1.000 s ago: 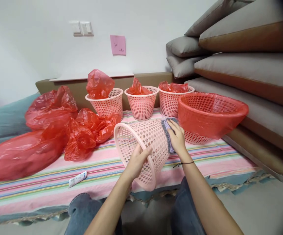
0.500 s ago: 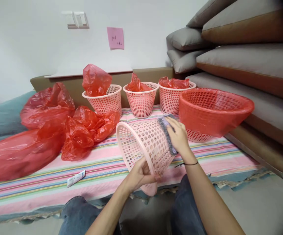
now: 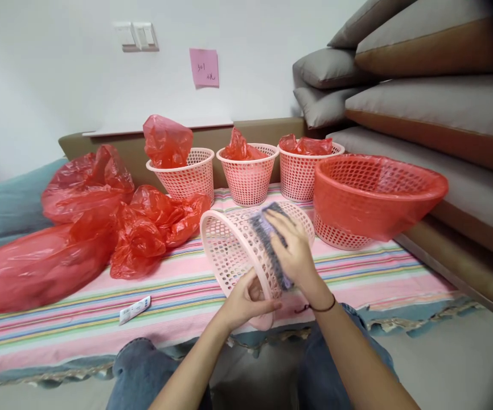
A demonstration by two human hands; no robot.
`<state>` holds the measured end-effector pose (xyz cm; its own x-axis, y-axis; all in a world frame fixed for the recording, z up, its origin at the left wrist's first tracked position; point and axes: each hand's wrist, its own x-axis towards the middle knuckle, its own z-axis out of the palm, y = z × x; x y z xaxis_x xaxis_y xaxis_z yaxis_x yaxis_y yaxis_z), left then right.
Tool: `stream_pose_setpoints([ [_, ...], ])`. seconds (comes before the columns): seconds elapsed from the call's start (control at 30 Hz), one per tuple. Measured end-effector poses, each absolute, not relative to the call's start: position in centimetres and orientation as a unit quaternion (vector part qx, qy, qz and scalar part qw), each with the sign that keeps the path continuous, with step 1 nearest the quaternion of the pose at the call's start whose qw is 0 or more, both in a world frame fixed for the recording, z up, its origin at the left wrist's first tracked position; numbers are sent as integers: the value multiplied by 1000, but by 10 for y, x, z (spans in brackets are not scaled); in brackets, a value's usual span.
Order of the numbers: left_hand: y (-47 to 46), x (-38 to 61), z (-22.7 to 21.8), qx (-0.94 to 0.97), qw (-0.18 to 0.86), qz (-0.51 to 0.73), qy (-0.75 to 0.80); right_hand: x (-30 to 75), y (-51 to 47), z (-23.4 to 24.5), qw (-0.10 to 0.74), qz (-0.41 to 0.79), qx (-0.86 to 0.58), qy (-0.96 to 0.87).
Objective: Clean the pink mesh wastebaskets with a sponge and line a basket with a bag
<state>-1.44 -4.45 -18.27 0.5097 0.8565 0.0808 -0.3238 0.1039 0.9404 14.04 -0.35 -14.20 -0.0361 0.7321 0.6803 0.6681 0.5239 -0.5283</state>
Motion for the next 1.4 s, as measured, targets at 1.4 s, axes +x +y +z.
stream_pose_setpoints([
  [1.4, -55, -30, -199, 683, 600, 304, 285, 160, 7, -161, 535, 26, -499, -681],
])
